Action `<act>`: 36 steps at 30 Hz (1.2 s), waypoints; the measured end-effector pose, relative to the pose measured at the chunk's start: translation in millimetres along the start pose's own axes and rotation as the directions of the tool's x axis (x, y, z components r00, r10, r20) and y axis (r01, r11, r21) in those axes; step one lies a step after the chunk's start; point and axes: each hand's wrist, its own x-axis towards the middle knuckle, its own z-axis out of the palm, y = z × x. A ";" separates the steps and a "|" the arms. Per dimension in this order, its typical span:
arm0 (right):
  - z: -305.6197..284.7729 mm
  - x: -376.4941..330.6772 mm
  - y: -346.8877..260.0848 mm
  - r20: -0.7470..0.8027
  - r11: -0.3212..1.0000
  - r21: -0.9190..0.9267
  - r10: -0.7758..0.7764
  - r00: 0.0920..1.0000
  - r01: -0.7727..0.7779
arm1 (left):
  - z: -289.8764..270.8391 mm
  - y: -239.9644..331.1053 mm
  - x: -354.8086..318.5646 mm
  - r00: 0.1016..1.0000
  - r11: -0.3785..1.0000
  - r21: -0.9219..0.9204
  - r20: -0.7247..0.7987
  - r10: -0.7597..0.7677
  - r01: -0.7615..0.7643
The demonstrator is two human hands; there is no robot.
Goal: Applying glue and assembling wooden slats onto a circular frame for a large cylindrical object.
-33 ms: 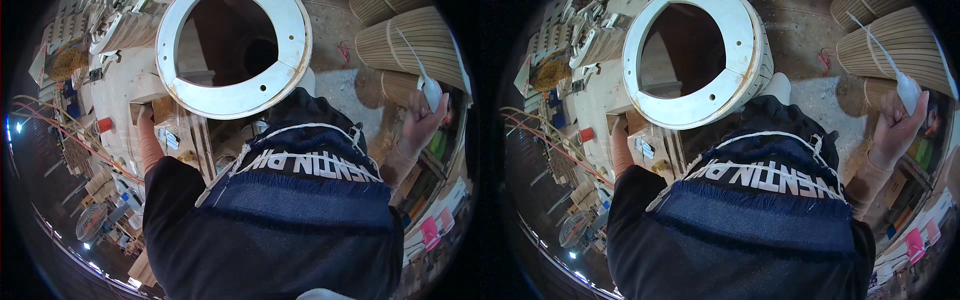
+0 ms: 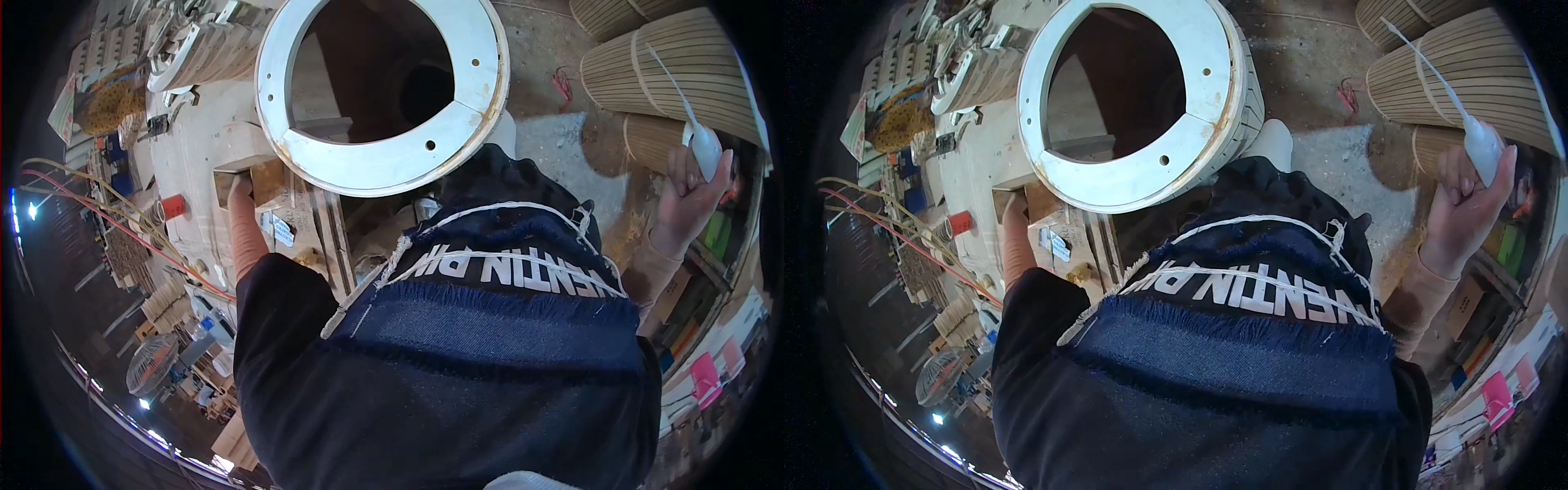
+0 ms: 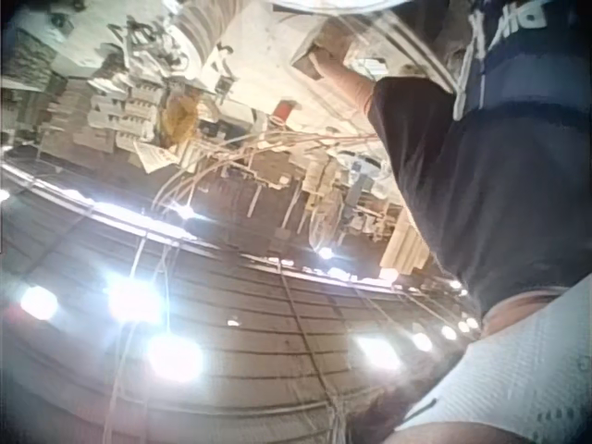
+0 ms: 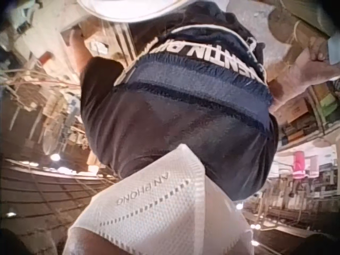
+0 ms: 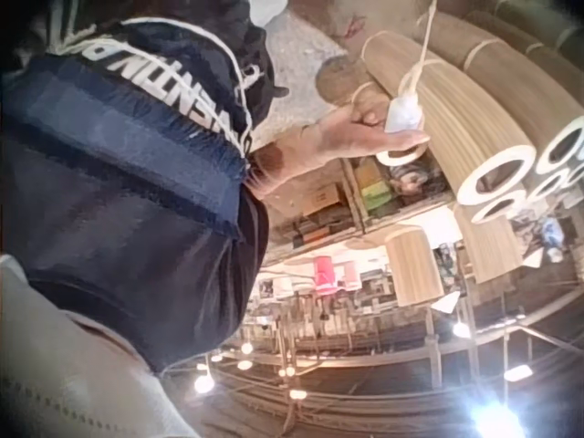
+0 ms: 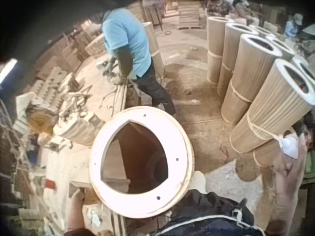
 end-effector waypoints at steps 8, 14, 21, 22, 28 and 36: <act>-6.1 -8.2 7.8 0.031 0.998 0.057 0.004 1.000 -0.006 | 2.2 -16.4 18.2 0.969 0.869 -0.492 0.181 0.169 -0.059; -9.5 -10.2 9.7 0.035 0.999 0.038 -0.037 0.999 0.035 | -1.0 -39.0 68.2 0.988 0.908 -0.412 0.089 0.122 -0.075; -8.9 -10.2 12.2 -0.002 0.998 0.005 -0.058 0.998 0.058 | -20.5 12.3 -33.4 0.839 0.728 0.574 -0.123 0.530 -0.375; -8.7 -10.4 14.0 -0.058 0.998 -0.003 -0.063 0.996 0.063 | -20.0 26.8 -78.2 0.785 0.703 0.611 -0.206 0.585 -0.364; -4.1 -11.6 27.4 -0.001 0.986 0.169 0.008 1.000 -0.008 | 45.2 128.5 -337.1 0.523 0.658 0.247 -0.440 0.730 -0.711; 2.1 -27.7 41.8 0.049 0.956 0.288 0.052 0.997 -0.064 | 181.2 203.3 -445.6 0.119 0.088 -0.211 -0.135 0.984 -0.973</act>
